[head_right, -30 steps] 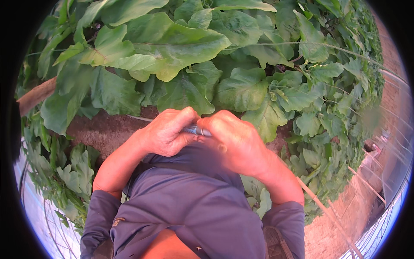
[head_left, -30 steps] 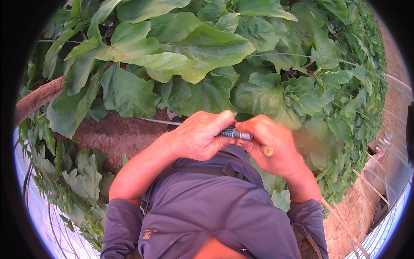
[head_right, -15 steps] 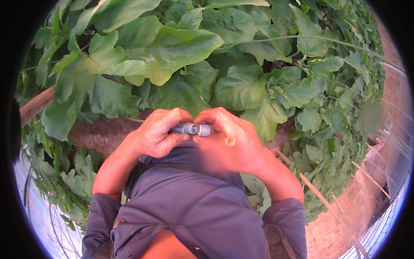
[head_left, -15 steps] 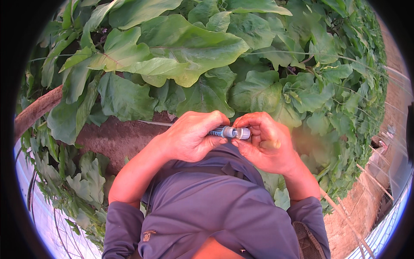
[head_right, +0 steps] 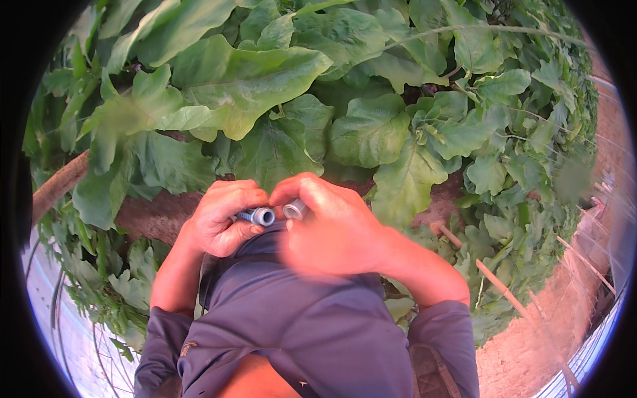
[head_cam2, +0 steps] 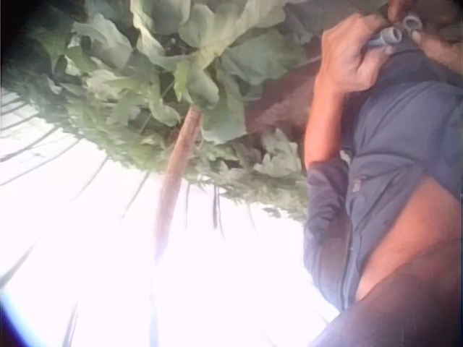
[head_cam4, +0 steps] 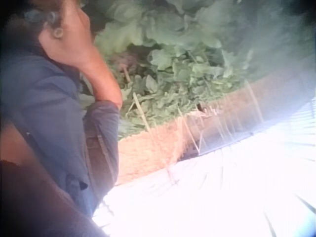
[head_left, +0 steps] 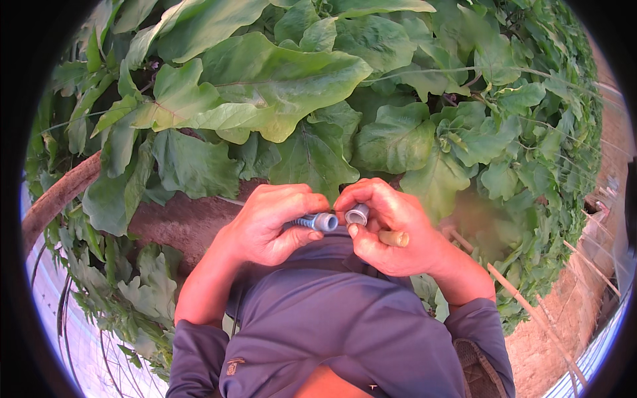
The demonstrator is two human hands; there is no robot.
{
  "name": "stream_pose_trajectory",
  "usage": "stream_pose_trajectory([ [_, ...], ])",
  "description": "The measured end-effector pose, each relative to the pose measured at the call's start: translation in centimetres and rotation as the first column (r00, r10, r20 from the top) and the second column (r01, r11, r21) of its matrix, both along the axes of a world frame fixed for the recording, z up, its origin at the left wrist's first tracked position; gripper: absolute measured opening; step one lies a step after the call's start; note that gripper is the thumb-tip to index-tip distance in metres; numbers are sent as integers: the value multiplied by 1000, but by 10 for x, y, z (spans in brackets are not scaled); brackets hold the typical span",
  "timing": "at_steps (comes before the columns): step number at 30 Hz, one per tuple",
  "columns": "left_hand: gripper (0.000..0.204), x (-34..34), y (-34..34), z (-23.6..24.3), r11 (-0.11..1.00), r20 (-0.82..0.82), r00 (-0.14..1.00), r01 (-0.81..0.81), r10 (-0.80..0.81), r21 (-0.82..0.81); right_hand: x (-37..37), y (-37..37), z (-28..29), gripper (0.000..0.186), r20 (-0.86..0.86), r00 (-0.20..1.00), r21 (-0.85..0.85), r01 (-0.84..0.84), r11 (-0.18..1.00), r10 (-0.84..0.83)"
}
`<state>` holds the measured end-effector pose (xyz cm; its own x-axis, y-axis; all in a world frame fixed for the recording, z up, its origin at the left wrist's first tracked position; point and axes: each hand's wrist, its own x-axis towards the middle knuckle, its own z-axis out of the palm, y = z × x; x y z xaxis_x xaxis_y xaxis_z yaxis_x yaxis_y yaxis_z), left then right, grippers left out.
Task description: The person repairs a small irrigation pipe in a garden by cutting the pipe, inserting a connector, and securing it with a wooden stick. The person handles the pipe, connector, and stick while working among leafy plants.
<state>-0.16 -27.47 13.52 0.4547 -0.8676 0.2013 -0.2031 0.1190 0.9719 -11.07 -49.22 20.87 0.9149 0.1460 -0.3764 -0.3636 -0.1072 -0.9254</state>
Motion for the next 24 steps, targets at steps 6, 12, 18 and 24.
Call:
stream_pose_trajectory([
  [6,37,-7,16,-8,979,35,998,-55,49,197,6,11,2,33,-6,1000,-39,8,999,-9],
  [12,38,-9,48,-65,899,-148,980,-55,132,434,9,23,-15,18,91,969,-353,247,902,-230],
  [18,23,-21,49,-84,889,-177,961,-115,212,444,3,4,-45,18,143,919,-335,394,856,-367],
  [24,19,-44,25,-63,810,156,938,-345,309,474,2,-40,-71,20,-115,869,-199,454,869,-481],
])
